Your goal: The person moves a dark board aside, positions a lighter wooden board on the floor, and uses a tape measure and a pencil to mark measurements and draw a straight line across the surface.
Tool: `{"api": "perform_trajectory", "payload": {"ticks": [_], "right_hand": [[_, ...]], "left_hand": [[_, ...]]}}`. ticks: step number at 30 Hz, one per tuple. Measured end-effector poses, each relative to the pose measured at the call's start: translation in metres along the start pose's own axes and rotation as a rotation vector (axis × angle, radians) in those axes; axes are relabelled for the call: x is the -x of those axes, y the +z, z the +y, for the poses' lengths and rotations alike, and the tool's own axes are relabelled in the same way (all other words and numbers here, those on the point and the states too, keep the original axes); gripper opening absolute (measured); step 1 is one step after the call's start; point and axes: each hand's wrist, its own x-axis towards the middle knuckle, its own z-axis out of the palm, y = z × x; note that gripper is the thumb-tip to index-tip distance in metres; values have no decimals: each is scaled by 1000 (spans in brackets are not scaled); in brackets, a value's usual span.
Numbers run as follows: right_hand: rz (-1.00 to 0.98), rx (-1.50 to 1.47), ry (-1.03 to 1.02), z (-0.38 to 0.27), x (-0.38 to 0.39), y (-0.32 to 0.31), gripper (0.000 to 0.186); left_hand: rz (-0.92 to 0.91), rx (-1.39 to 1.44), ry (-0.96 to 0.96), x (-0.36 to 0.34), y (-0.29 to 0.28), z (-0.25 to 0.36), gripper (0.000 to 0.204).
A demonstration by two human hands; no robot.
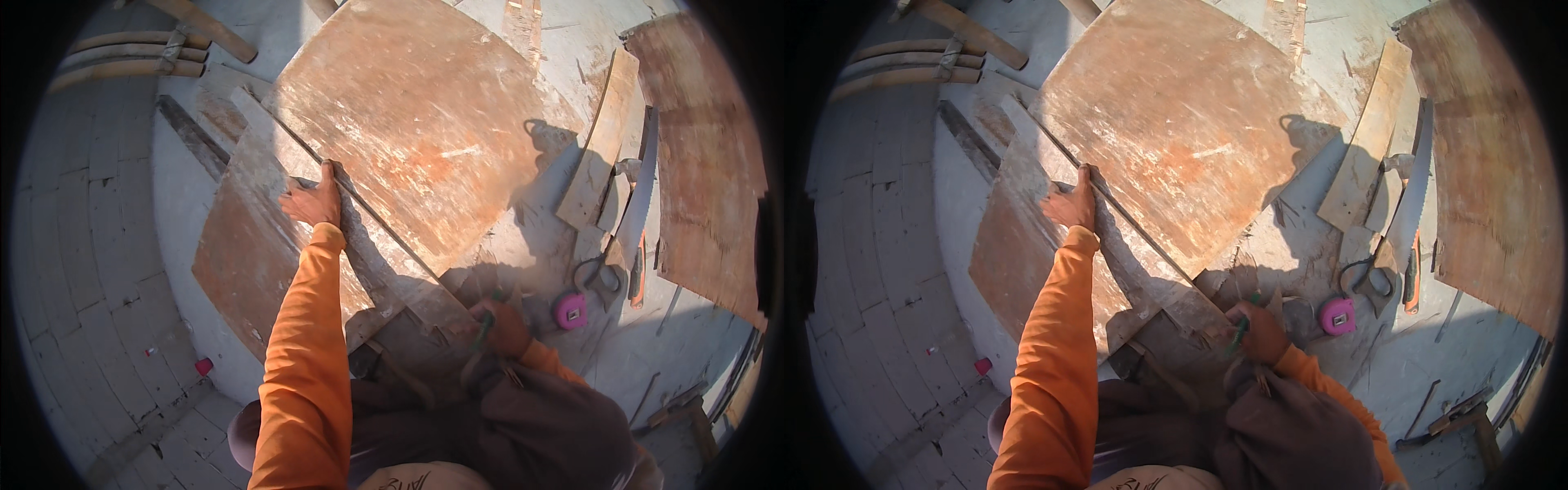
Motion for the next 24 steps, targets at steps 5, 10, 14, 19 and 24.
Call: {"api": "perform_trajectory", "payload": {"ticks": [5,10,14,19,24], "right_hand": [[38,24,-41,12,-3,3,28],[25,61,15,0,-4,2,28],[4,68,7,6,-5,1,27],[2,-9,14,10,-5,1,28],[-6,16,4,10,-5,1,29]], "left_hand": [[60,5,19,-1,5,0,88],[88,32,44,0,5,-4,82],[76,51,32,0,6,-5,83],[55,87,23,-2,7,-9,87],[63,158,39,-4,11,-20,92]]}}
